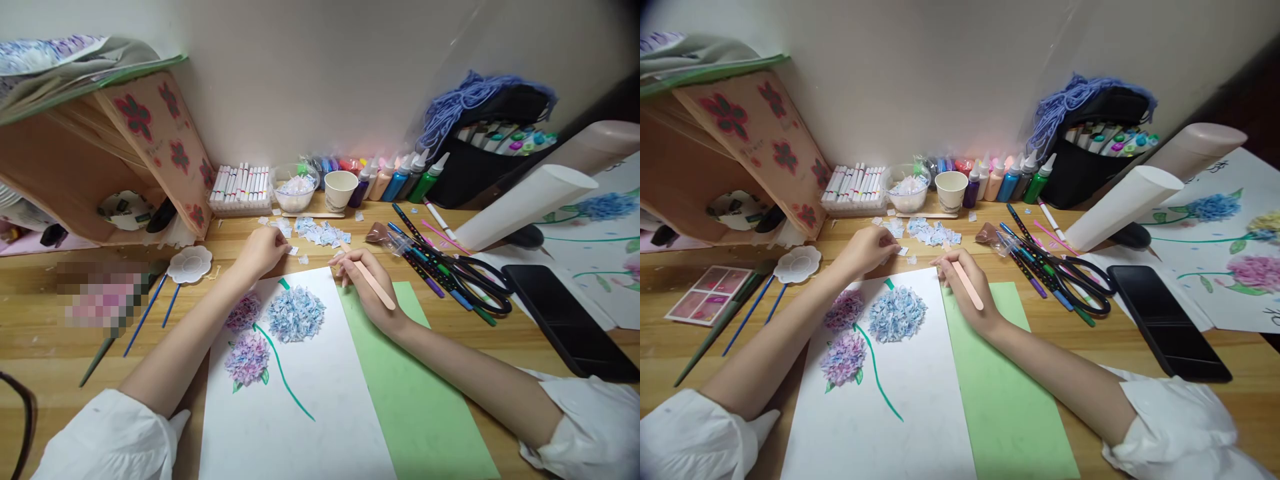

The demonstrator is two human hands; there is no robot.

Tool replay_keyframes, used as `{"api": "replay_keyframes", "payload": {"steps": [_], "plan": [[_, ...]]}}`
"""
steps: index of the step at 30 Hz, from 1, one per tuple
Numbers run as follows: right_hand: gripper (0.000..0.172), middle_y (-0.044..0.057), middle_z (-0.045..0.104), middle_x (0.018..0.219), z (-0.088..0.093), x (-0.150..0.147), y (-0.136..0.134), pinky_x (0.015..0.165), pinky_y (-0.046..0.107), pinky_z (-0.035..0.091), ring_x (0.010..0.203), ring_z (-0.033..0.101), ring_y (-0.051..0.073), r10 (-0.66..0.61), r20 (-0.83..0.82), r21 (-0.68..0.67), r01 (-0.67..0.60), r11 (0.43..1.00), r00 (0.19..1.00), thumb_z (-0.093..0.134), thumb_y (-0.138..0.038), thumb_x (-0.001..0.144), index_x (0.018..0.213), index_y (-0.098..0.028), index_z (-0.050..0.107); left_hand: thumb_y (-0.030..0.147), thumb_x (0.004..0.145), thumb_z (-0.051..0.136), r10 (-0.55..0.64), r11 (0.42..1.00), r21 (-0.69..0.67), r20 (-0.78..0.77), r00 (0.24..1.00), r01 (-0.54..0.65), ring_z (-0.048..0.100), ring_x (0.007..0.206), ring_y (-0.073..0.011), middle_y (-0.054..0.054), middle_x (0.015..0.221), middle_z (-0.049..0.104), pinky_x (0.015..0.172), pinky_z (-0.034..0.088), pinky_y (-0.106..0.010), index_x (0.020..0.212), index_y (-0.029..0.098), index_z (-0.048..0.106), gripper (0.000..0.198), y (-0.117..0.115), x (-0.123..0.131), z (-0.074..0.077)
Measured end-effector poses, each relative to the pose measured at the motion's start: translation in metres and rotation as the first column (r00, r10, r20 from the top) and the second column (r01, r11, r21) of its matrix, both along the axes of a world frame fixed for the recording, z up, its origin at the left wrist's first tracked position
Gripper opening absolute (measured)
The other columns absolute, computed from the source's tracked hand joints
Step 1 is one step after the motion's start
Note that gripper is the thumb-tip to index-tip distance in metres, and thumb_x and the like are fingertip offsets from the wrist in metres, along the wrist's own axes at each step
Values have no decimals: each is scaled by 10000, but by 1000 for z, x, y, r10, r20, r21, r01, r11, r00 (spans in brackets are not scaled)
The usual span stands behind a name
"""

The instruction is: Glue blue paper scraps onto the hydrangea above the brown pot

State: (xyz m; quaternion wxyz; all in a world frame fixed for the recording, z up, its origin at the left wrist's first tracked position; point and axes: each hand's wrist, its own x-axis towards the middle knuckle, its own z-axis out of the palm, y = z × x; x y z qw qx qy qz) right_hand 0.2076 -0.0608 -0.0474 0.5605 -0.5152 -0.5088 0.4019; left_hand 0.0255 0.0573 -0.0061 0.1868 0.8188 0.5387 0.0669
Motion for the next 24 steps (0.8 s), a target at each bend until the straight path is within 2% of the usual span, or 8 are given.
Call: {"api": "replay_keyframes", "payload": {"steps": [3, 6, 10, 13, 17, 21, 24], "plan": [[200, 16, 631, 882, 1, 0, -1, 616, 243, 426, 642, 516, 105, 7, 14, 2, -7, 1000, 1000, 490, -378, 915, 870, -200, 569, 305, 783, 585, -6, 998, -57, 49, 999, 9, 620, 786, -213, -78, 845, 696, 675, 428, -280, 744, 178, 616, 136, 3, -1, -5], [208, 22, 638, 896, 1, 0, -1, 612, 244, 423, 654, 529, 110, -4, 10, 2, 4, 1000, 1000, 485, -390, 915, 877, -201, 563, 321, 791, 570, -10, 998, -63, 72, 997, 14, 614, 751, -207, -65, 799, 688, 658, 417, -278, 733, 183, 603, 153, 4, -6, -2], [205, 14, 626, 901, 0, 1, -1, 614, 241, 419, 644, 534, 102, -46, -8, 4, 46, 999, 999, 477, -388, 921, 873, -203, 551, 281, 805, 556, -10, 1000, 20, 69, 998, 9, 607, 821, -220, -84, 867, 684, 698, 416, -290, 792, 173, 608, 120, 5, -4, 0], [202, -1, 608, 850, -1, 1, 0, 613, 239, 406, 638, 526, 99, -68, -7, 11, 68, 998, 998, 471, -379, 927, 870, -205, 556, 263, 825, 544, -82, 989, 128, 105, 991, 68, 596, 877, -227, -96, 935, 671, 748, 423, -306, 859, 157, 624, 137, 8, 12, -2], [208, 1, 608, 874, -1, 1, 0, 594, 241, 393, 626, 519, 96, -76, -14, 14, 76, 997, 997, 471, -391, 926, 871, -204, 545, 238, 822, 570, -220, 967, 144, 74, 973, 208, 601, 858, -209, -71, 887, 671, 739, 441, -287, 874, 161, 654, 125, 14, 40, -6], [210, -8, 582, 820, -2, 1, 0, 591, 245, 387, 619, 510, 101, -66, -23, 27, 66, 997, 998, 471, -397, 927, 865, -207, 534, 236, 818, 578, -227, 965, 142, 31, 973, 220, 604, 882, -224, -88, 904, 677, 770, 442, -306, 882, 150, 665, 138, 17, 59, -9], [209, -13, 563, 788, -3, 1, 0, 604, 251, 383, 632, 507, 109, -56, -18, 35, 57, 998, 998, 466, -395, 931, 862, -209, 532, 250, 800, 590, -200, 974, 118, 29, 979, 196, 614, 856, -236, -100, 873, 684, 739, 443, -310, 817, 143, 664, 131, 16, 66, -13]]}}
